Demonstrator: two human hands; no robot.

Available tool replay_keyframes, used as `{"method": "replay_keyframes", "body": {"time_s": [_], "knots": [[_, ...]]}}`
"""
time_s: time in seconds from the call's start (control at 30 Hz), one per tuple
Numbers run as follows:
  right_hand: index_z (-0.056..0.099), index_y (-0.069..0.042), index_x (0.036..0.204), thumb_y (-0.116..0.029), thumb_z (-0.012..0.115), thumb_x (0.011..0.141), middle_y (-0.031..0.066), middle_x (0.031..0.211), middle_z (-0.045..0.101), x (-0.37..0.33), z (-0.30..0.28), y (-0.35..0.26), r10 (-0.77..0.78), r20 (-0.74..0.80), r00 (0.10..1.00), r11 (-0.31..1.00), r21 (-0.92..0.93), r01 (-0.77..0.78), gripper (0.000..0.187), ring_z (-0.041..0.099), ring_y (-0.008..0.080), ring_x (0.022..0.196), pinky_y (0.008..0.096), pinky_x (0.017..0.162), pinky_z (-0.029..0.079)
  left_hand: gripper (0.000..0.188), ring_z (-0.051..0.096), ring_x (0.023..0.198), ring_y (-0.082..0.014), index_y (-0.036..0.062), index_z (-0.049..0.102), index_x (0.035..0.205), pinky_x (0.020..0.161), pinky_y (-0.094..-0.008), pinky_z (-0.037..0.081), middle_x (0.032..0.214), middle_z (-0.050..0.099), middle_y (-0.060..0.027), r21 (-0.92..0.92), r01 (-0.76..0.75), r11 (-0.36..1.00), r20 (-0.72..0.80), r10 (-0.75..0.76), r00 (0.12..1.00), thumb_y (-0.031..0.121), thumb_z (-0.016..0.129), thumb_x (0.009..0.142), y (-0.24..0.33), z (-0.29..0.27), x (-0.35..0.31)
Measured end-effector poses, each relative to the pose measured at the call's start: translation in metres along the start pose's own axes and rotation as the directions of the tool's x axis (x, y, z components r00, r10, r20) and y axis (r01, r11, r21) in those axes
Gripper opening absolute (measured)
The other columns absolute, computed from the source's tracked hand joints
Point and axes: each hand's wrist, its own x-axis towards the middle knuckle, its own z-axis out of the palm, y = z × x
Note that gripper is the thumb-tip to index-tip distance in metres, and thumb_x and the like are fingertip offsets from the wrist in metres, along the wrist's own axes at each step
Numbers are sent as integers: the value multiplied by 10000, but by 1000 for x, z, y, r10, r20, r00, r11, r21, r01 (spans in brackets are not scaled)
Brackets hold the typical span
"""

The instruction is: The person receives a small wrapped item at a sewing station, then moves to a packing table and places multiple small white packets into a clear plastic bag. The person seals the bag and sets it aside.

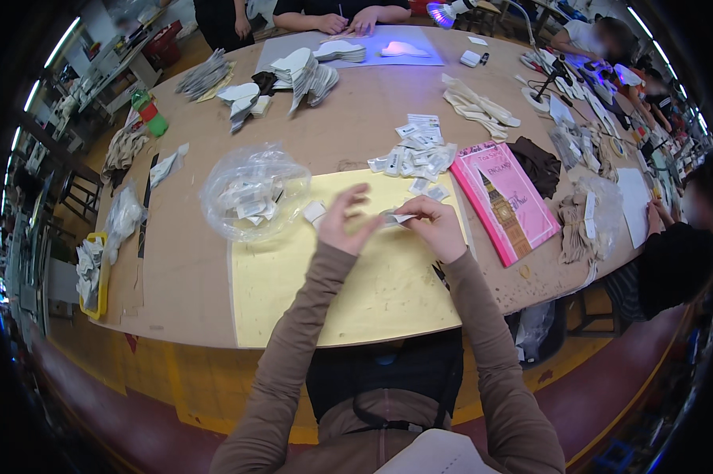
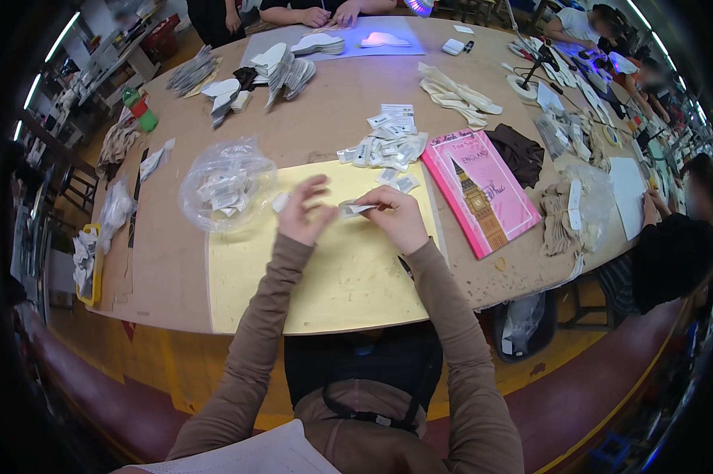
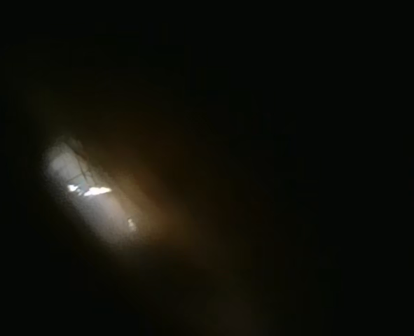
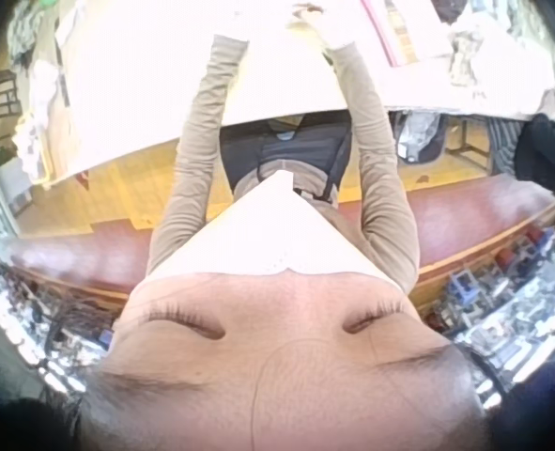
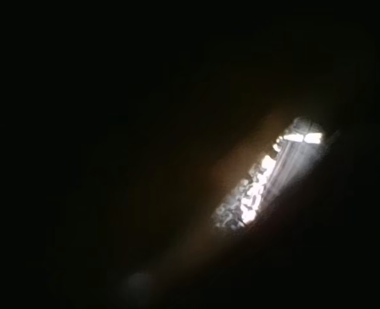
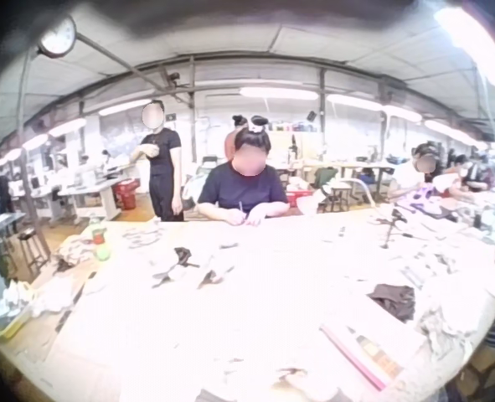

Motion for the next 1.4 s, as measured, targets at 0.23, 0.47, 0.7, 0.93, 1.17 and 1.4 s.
{"method": "replay_keyframes", "body": {"time_s": [0.23, 0.47, 0.7, 0.93, 1.17, 1.4], "knots": [[497, -47, 1237, -50, 683, 773, 7, 944, 589, -1, 8, -18, -11, 132, 991, 995, 104, -3, 500, 512, 67, 762, 205, 711, 429, 238, 570, 722, -52, 19, 615, 1073, 656, -194, 485, 838, 633, -9, -21, 60, 998, -108, -62, 992, 19, 637, 836, -3, -6, -4], [523, -42, 1226, -191, 743, 723, 190, 1239, 517, -5, -19, 9, -241, -152, 959, 609, -793, 28, 569, 467, 346, 1169, 425, 978, 383, 326, 549, 815, -71, 14, 577, 1159, 726, -200, 457, 1031, 595, -30, 97, -22, 995, -627, 78, 775, -31, 604, 837, -22, -97, 19], [594, -19, 1125, -164, 756, 676, 187, 1190, 552, -6, -9, 14, -172, -31, 985, 715, -692, 103, 498, 512, 333, 1121, 390, 959, 416, 460, 555, 801, -60, 33, 541, 1231, 691, -194, 467, 1113, 595, -64, -134, -107, 985, -562, 13, 827, -108, 582, 795, -62, -132, 18], [633, -20, 997, -35, 678, 722, 122, 1041, 626, -5, -8, 7, -91, -128, 988, 802, -597, -4, 279, 570, 283, 983, 351, 819, 481, 490, 620, 858, -126, 24, 516, 1236, 754, -222, 517, 1081, 611, -99, -503, -30, 864, -421, -215, 881, -122, 614, 779, -34, -121, 15], [643, 19, 984, -18, 658, 795, 100, 897, 667, -2, -10, 5, -46, -272, 961, 942, -331, -48, 193, 634, 173, 765, 261, 692, 501, 361, 568, 972, -206, 37, 594, 1093, 846, -308, 456, 1048, 596, -81, 740, 105, 665, -525, 473, 708, 40, 696, 747, -36, -119, 12], [586, 49, 1094, 4, 660, 800, 87, 918, 657, -3, 2, -13, 156, 33, 987, 926, 344, -158, 306, 615, 116, 810, 236, 718, 504, 528, 514, 1074, -196, 32, 487, 1242, 896, -308, 447, 1130, 563, -65, -181, -9, 983, -45, 0, 999, 4, 684, 753, -3, -13, 5]]}}
